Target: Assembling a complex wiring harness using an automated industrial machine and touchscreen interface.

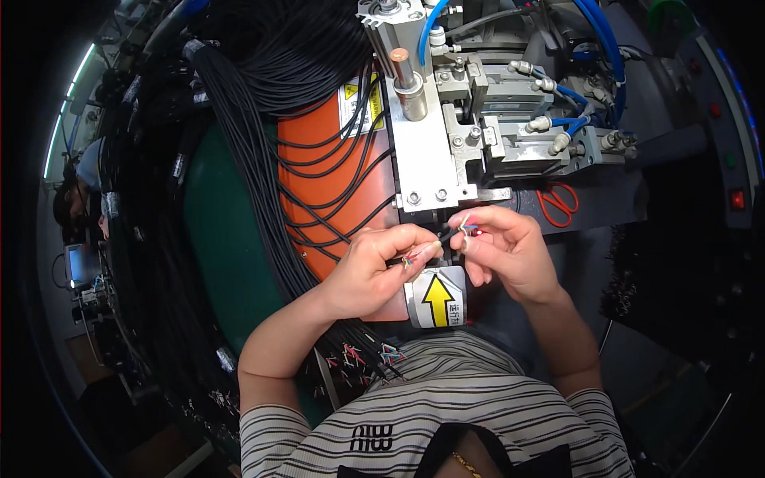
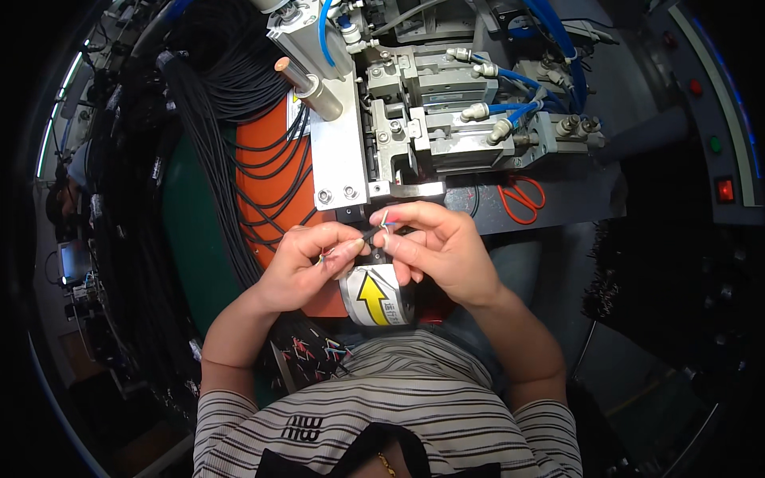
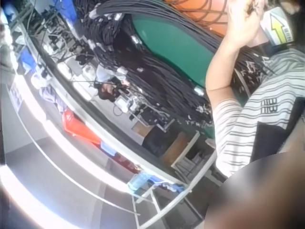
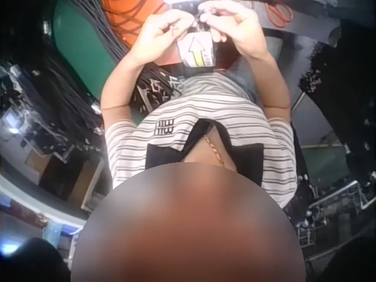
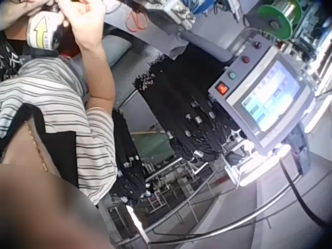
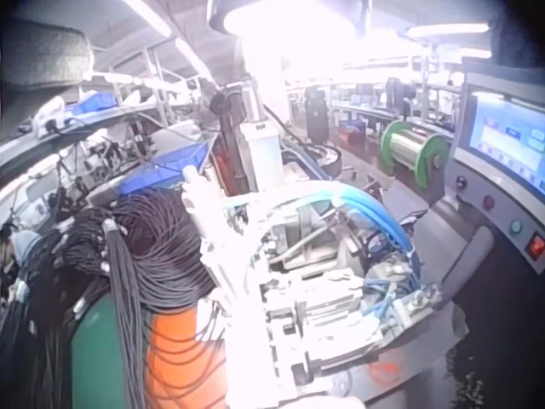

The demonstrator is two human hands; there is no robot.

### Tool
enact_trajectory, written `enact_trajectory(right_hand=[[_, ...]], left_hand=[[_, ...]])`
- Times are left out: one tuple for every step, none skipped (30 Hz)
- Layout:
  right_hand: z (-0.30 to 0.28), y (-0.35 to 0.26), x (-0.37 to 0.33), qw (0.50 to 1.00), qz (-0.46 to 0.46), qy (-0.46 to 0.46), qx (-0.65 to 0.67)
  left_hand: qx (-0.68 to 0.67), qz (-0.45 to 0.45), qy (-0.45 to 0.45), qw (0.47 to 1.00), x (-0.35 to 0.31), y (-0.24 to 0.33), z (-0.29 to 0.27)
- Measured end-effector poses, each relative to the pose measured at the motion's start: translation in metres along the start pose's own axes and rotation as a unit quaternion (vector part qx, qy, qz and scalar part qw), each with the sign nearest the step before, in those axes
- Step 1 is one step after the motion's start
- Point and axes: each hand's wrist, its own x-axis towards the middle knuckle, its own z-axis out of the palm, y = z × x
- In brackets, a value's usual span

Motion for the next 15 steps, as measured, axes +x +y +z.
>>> enact_trajectory(right_hand=[[-0.001, -0.001, 0.001, 0.999, 0.024, -0.022, 0.003], [-0.002, 0.000, 0.002, 0.999, 0.024, -0.023, 0.003], [-0.002, 0.004, 0.003, 0.999, -0.016, -0.033, -0.010], [-0.003, 0.008, 0.004, 0.997, -0.057, -0.041, -0.023], [-0.004, 0.012, 0.005, 0.993, -0.097, -0.049, -0.035], [-0.002, 0.015, 0.006, 0.994, -0.096, -0.048, -0.035], [0.000, 0.018, 0.005, 0.988, -0.127, -0.025, -0.083], [0.003, 0.022, 0.005, 0.979, -0.159, -0.002, -0.130], [0.006, 0.024, 0.004, 0.966, -0.189, 0.021, -0.177], [0.008, 0.022, 0.004, 0.966, -0.188, 0.020, -0.177], [0.011, 0.019, 0.003, 0.979, -0.166, 0.020, -0.117], [0.014, 0.014, 0.001, 0.988, -0.143, 0.020, -0.056], [0.016, 0.010, 0.000, 0.993, -0.120, 0.021, 0.005], [0.016, 0.006, 0.000, 0.993, -0.119, 0.020, 0.005], [0.012, 0.000, 0.001, 0.998, -0.064, 0.012, 0.027]], left_hand=[[0.000, -0.001, 0.001, 1.000, 0.001, -0.001, -0.001], [0.001, 0.009, -0.015, 1.000, 0.001, -0.002, -0.001], [0.001, 0.019, -0.032, 0.999, 0.001, -0.003, -0.001], [0.001, 0.029, -0.049, 0.998, 0.002, -0.004, -0.001], [0.001, 0.028, -0.050, 0.998, 0.002, -0.003, 0.002], [0.148, 0.117, 0.005, 0.982, 0.002, 0.001, 0.008], [0.291, 0.202, 0.060, 0.933, 0.003, 0.005, 0.015], [0.349, 0.222, 0.096, 0.905, 0.003, 0.006, 0.019], [0.349, 0.221, 0.097, 0.906, 0.002, 0.005, 0.020], [0.344, 0.218, 0.098, 0.908, 0.000, 0.005, 0.020], [0.340, 0.215, 0.100, 0.910, -0.001, 0.004, 0.020], [0.336, 0.212, 0.102, 0.912, -0.002, 0.004, 0.020], [0.335, 0.212, 0.102, 0.912, -0.001, 0.003, 0.020], [0.311, 0.203, 0.101, 0.923, -0.001, 0.001, 0.019], [0.286, 0.194, 0.099, 0.933, -0.001, 0.000, 0.018]])
